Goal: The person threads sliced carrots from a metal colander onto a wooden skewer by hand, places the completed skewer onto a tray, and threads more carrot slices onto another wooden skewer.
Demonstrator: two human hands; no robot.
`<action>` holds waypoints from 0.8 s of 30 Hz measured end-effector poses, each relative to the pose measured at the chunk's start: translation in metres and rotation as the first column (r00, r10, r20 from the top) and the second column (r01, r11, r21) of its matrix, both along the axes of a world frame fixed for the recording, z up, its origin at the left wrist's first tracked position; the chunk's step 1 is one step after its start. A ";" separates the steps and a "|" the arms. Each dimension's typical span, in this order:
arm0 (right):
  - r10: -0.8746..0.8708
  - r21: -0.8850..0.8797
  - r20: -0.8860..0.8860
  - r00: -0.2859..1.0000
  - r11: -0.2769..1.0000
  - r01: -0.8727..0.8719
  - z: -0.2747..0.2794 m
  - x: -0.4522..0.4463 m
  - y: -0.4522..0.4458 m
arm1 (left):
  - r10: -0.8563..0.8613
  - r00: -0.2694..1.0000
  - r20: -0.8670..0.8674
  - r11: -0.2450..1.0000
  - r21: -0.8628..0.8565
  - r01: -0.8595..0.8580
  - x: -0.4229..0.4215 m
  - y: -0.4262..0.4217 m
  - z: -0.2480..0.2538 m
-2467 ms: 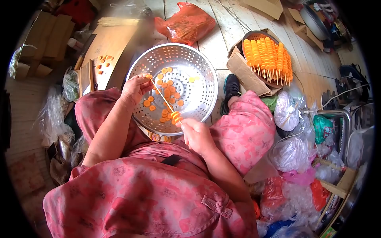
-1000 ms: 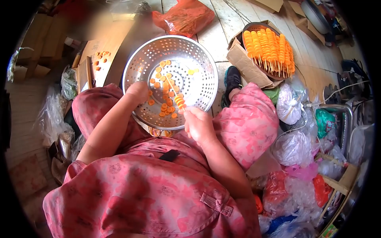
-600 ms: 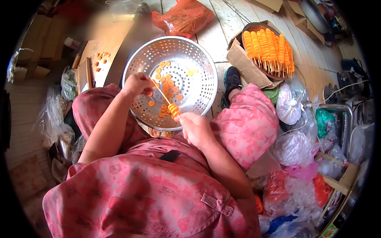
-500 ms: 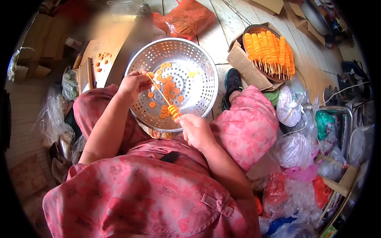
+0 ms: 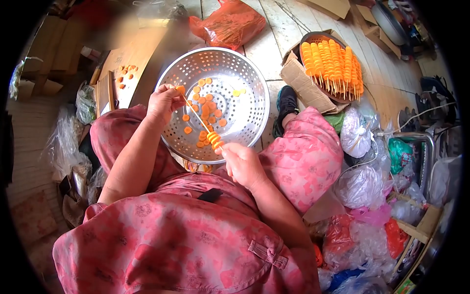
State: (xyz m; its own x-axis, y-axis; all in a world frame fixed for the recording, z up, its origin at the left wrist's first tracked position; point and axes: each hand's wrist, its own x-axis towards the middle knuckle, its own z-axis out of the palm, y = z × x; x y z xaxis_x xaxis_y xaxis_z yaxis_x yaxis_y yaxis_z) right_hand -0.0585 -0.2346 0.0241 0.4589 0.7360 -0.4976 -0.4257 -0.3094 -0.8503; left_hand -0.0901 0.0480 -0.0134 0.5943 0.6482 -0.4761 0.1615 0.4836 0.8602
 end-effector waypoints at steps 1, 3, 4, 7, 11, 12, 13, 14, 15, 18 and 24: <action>0.004 -0.001 0.002 1.000 1.000 -0.004 0.000 0.000 0.000 | 0.001 1.000 -0.002 1.000 -0.001 -0.001 0.000 -0.001 -0.002; 0.010 -0.006 0.000 1.000 1.000 -0.010 -0.001 -0.001 -0.002 | -0.119 0.993 -0.021 0.963 0.241 0.120 0.000 -0.003 -0.008; -0.005 0.002 -0.005 1.000 1.000 0.005 0.000 -0.001 -0.002 | -0.118 0.993 -0.024 0.964 0.239 0.120 0.000 -0.007 -0.004; -0.038 0.033 -0.011 0.999 0.999 0.039 -0.004 0.000 -0.002 | -0.210 0.977 0.018 0.978 0.014 0.210 -0.001 -0.021 0.007; -0.104 0.039 0.004 0.995 0.994 0.103 -0.010 0.001 0.003 | -0.460 0.887 0.035 0.872 -0.167 0.459 -0.011 -0.065 0.010; -0.105 0.038 0.004 0.994 0.994 0.105 -0.009 0.001 0.004 | -0.493 0.869 0.052 0.846 -0.204 0.492 -0.014 -0.075 0.013; -0.117 0.018 0.004 0.993 0.993 0.117 -0.008 0.001 0.005 | -0.496 0.868 0.043 0.844 -0.213 0.492 -0.016 -0.081 0.010; -0.129 -0.004 0.006 0.992 0.992 0.129 -0.007 0.002 0.005 | -0.495 0.867 0.046 0.843 -0.215 0.493 -0.016 -0.081 0.006; -0.128 -0.005 0.009 0.992 0.992 0.128 -0.007 0.002 0.005 | -0.500 0.864 0.062 0.840 -0.208 0.502 -0.017 -0.079 0.002; -0.136 0.031 0.012 0.991 0.990 0.135 -0.011 0.001 0.005 | -0.499 0.865 0.061 0.844 -0.191 0.500 -0.015 -0.080 0.008; -0.213 0.004 0.025 0.977 0.977 0.213 -0.009 0.005 0.006 | -0.521 0.848 -0.096 0.853 -0.007 0.522 -0.009 -0.057 0.007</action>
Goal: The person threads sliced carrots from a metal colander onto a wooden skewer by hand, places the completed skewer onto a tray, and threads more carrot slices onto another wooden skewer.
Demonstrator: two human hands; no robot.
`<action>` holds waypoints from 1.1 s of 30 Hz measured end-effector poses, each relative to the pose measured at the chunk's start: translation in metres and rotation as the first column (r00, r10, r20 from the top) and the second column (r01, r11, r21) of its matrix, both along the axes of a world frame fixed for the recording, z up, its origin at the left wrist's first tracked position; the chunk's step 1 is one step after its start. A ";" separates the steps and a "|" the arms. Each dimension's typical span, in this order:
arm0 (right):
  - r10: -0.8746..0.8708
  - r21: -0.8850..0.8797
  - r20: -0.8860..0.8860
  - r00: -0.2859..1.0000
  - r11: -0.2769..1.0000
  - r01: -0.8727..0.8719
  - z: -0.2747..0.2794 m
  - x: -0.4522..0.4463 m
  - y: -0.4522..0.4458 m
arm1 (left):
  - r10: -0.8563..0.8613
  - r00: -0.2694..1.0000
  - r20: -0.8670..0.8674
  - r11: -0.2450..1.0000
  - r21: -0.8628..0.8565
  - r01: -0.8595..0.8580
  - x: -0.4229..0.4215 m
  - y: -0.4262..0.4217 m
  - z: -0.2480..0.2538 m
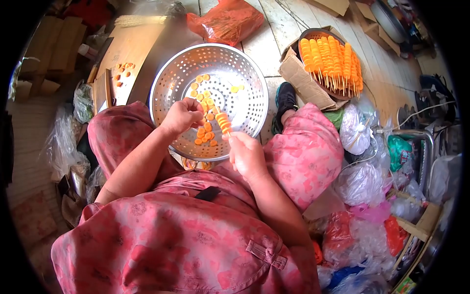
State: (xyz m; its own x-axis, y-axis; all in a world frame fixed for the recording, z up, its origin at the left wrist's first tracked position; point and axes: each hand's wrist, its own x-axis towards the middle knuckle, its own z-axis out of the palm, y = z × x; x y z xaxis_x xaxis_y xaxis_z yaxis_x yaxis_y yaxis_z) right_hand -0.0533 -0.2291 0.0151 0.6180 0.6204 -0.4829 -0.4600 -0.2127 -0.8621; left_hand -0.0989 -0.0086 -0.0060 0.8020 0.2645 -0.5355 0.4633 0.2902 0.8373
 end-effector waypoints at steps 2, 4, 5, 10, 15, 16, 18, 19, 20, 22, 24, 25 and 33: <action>0.000 0.025 -0.009 1.000 1.000 0.000 -0.002 0.000 0.000 | -0.237 0.840 -0.488 0.746 0.463 0.479 0.002 0.007 -0.007; 0.015 0.007 -0.017 1.000 1.000 -0.015 -0.003 -0.001 0.001 | -0.321 0.733 -0.599 0.546 0.515 0.661 -0.001 0.005 -0.024; 0.027 -0.012 -0.027 0.999 1.000 -0.027 -0.003 -0.002 0.001 | -0.365 0.600 -0.712 0.307 0.516 0.799 -0.003 0.003 -0.033; 0.024 0.014 -0.040 0.999 1.000 -0.024 -0.006 -0.003 -0.001 | -0.319 0.657 -0.683 0.359 0.555 0.750 -0.010 -0.006 -0.062; 0.026 0.006 -0.025 0.999 1.000 -0.026 0.000 -0.002 -0.004 | -0.297 0.800 -0.522 0.504 0.626 0.596 -0.008 0.005 -0.054; 0.045 0.010 -0.032 0.999 0.999 -0.044 0.002 -0.002 -0.006 | -0.244 0.842 -0.481 0.747 0.461 0.479 -0.004 0.012 -0.034; 0.066 0.015 -0.036 0.997 0.998 -0.065 0.004 -0.003 -0.008 | 0.037 0.979 -0.199 0.978 0.210 0.006 -0.002 0.027 -0.037; 0.106 -0.004 -0.038 0.994 0.994 -0.106 0.005 -0.004 -0.009 | 0.175 0.976 -0.130 0.982 0.098 -0.163 0.001 0.030 -0.026; 0.145 -0.022 -0.039 0.989 0.989 -0.146 0.006 -0.005 -0.009 | 0.317 0.945 -0.077 0.947 -0.025 -0.320 0.004 0.032 -0.018; 0.162 -0.007 -0.032 0.986 0.987 -0.162 0.007 -0.005 -0.009 | 0.395 0.918 -0.035 0.910 -0.121 -0.396 0.005 0.042 -0.011; 0.176 0.004 -0.028 0.984 0.984 -0.176 0.007 -0.005 -0.009 | 0.470 0.882 -0.004 0.860 -0.220 -0.460 0.005 0.046 -0.008; 0.179 0.008 -0.028 0.983 0.984 -0.179 0.007 -0.005 -0.009 | 0.494 0.870 0.004 0.850 -0.211 -0.482 0.006 0.046 -0.005; 0.186 0.011 -0.021 0.982 0.983 -0.185 0.009 -0.005 -0.010 | 0.528 0.847 0.061 0.839 -0.196 -0.508 0.007 0.050 -0.007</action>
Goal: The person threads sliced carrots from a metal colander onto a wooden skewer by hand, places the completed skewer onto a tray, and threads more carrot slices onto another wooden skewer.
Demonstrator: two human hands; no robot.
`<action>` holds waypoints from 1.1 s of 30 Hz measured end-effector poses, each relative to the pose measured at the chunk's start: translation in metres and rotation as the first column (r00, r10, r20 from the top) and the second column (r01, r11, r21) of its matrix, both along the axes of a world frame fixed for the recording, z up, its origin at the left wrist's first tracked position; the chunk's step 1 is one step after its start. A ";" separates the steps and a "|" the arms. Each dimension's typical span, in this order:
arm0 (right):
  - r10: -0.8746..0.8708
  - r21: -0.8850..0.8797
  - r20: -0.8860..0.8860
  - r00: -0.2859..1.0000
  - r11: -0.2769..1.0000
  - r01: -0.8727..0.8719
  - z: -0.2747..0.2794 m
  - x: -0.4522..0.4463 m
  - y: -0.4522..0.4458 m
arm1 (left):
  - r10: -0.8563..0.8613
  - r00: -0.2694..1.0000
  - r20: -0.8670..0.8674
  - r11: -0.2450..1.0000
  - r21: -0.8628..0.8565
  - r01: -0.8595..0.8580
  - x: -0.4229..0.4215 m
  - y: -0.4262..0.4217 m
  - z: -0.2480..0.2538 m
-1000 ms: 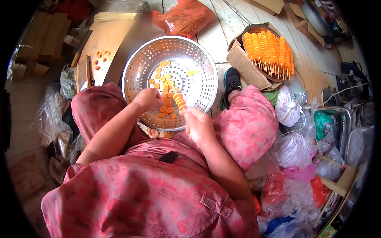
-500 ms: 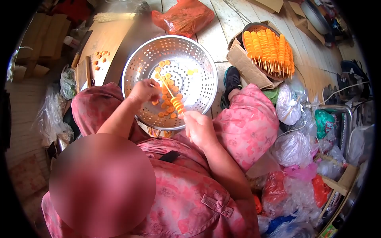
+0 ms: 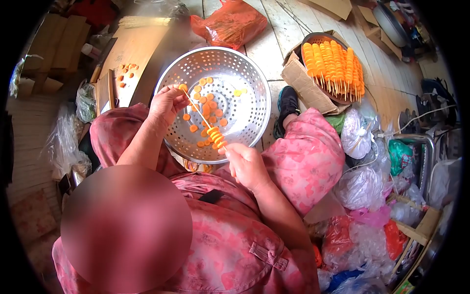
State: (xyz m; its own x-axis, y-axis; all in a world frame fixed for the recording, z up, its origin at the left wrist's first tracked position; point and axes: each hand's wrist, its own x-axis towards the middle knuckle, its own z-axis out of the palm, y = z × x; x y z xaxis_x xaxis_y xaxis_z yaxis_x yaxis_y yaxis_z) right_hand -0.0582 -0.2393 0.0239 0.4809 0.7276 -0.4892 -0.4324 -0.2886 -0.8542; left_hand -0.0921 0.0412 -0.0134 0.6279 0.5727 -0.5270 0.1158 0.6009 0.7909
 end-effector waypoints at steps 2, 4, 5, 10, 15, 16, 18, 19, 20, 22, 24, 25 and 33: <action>-0.002 -0.006 -0.013 1.000 1.000 0.002 0.001 0.000 0.000 | -0.001 1.000 -0.017 0.999 0.046 0.002 0.001 -0.001 0.003; -0.002 -0.010 -0.013 1.000 1.000 0.002 0.002 0.000 0.000 | -0.021 0.999 -0.046 0.993 0.118 0.026 0.002 0.000 0.001; -0.003 -0.013 -0.011 1.000 1.000 0.003 0.001 0.000 0.000 | -0.040 0.996 -0.075 0.980 0.191 0.054 0.002 -0.001 0.000; -0.011 0.010 0.003 1.000 1.000 0.011 -0.005 0.000 -0.002 | -0.123 0.981 -0.148 0.867 0.466 0.178 0.002 -0.009 -0.001; -0.076 0.061 -0.029 0.997 0.995 0.077 -0.009 0.000 0.001 | -0.402 0.913 -0.075 0.868 0.285 0.406 -0.007 -0.043 0.006; -0.094 0.043 -0.037 0.995 0.995 0.095 -0.009 0.000 0.003 | -0.434 0.898 -0.071 0.869 0.229 0.438 -0.009 -0.054 0.011; -0.114 0.021 -0.044 0.992 0.993 0.115 -0.009 0.000 0.005 | -0.478 0.877 -0.048 0.865 0.146 0.480 -0.013 -0.068 0.016; -0.117 0.026 -0.049 0.992 0.993 0.118 -0.010 0.001 0.004 | -0.479 0.876 -0.047 0.865 0.144 0.481 -0.013 -0.069 0.014; -0.119 0.032 -0.054 0.991 0.992 0.120 -0.011 0.001 0.004 | -0.489 0.872 -0.036 0.859 0.154 0.488 -0.013 -0.068 0.011; -0.118 0.028 -0.051 0.992 0.992 0.120 -0.011 0.000 0.005 | -0.497 0.867 -0.026 0.854 0.164 0.494 -0.014 -0.069 0.010; -0.121 0.025 -0.051 0.991 0.992 0.122 -0.011 0.000 0.006 | -0.526 0.846 -0.085 0.822 0.204 0.532 -0.014 -0.072 0.010; -0.119 0.029 -0.037 0.992 0.992 0.120 -0.010 0.001 0.007 | -0.529 0.844 -0.087 0.820 0.203 0.535 -0.014 -0.073 0.009; -0.170 0.014 -0.043 0.984 0.985 0.171 -0.011 0.006 0.009 | -0.504 0.860 -0.083 0.845 0.156 0.511 -0.005 -0.070 0.021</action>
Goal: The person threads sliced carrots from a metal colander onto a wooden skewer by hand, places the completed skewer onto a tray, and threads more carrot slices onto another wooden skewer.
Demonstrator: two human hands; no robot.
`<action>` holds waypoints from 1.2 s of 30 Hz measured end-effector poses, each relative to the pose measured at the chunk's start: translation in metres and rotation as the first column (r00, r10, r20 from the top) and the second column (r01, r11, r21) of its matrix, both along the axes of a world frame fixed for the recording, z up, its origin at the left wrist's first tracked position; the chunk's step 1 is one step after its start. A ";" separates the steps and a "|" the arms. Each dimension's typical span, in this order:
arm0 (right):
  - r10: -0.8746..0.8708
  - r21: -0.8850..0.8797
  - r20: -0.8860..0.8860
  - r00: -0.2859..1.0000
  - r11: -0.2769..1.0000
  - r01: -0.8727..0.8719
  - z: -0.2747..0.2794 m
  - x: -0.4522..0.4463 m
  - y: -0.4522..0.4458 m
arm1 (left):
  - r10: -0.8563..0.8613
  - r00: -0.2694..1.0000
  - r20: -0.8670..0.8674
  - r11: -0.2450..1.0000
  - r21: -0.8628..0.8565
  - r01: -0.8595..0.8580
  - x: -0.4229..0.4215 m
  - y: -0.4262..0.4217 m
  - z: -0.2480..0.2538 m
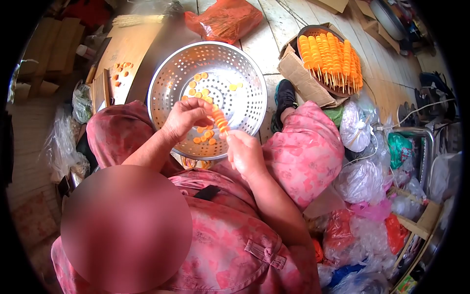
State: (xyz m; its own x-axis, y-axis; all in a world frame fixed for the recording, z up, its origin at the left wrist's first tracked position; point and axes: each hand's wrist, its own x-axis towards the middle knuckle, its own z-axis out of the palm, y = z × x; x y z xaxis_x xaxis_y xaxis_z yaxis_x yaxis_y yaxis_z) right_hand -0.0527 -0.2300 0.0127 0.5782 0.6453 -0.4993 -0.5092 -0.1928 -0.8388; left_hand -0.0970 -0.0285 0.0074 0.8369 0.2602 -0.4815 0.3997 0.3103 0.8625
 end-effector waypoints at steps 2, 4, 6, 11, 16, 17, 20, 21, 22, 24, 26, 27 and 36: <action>-0.119 0.006 0.014 0.993 0.993 0.119 -0.002 0.003 0.000 | 0.056 0.998 0.016 0.988 0.144 -0.058 0.009 0.012 -0.007; -0.140 0.005 0.014 0.990 0.990 0.140 0.000 0.004 -0.002 | 0.096 0.995 -0.008 0.906 0.416 -0.084 0.019 0.027 -0.031; -0.155 -0.008 0.039 0.987 0.988 0.155 0.001 0.004 -0.003 | 0.023 0.992 -0.124 0.771 0.634 0.061 0.025 0.032 -0.039; -0.130 -0.068 0.058 0.990 0.989 0.134 0.003 0.002 -0.004 | -0.256 0.899 -0.356 0.336 0.839 0.428 0.031 0.015 -0.076; -0.111 -0.074 0.057 0.992 0.991 0.115 -0.001 0.002 -0.007 | -0.232 0.882 -0.409 0.165 0.878 0.450 0.032 0.007 -0.083; -0.111 -0.073 0.058 0.992 0.991 0.116 -0.001 0.002 -0.007 | -0.276 0.875 -0.398 0.172 0.875 0.452 0.032 0.009 -0.081; -0.080 -0.083 0.067 0.995 0.993 0.085 -0.001 0.002 -0.007 | -0.296 0.864 -0.407 0.333 0.804 0.493 0.033 0.014 -0.065; -0.045 -0.059 0.070 0.997 0.997 0.049 -0.002 0.002 -0.009 | -0.281 0.858 -0.431 0.481 0.710 0.514 0.033 0.016 -0.061; -0.009 -0.035 0.074 0.997 0.999 0.012 -0.002 0.001 -0.010 | -0.280 0.857 -0.433 0.480 0.710 0.515 0.033 0.021 -0.061; 0.020 -0.036 0.063 0.998 0.999 -0.018 -0.002 -0.002 -0.012 | 0.105 0.975 -0.197 0.992 0.095 -0.088 0.032 0.035 -0.060; 0.056 -0.034 0.057 0.997 0.998 -0.054 0.000 -0.003 -0.013 | 0.373 0.926 -0.053 0.914 -0.147 -0.377 0.031 0.043 -0.042; 0.071 -0.036 0.055 0.996 0.997 -0.069 0.002 -0.003 -0.013 | 0.391 0.920 -0.025 0.904 -0.177 -0.389 0.030 0.051 -0.040; 0.097 -0.012 0.068 0.993 0.995 -0.096 0.006 -0.005 -0.013 | 0.515 0.857 0.024 0.828 -0.272 -0.490 0.026 0.063 -0.029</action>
State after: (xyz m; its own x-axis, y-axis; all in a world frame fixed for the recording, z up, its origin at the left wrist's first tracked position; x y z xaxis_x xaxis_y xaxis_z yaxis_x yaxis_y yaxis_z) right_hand -0.0580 -0.2428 0.0190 0.5462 0.6954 -0.4669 -0.4298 -0.2457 -0.8688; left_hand -0.0708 0.0343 -0.0216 0.6666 0.5399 -0.5140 0.0528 0.6536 0.7550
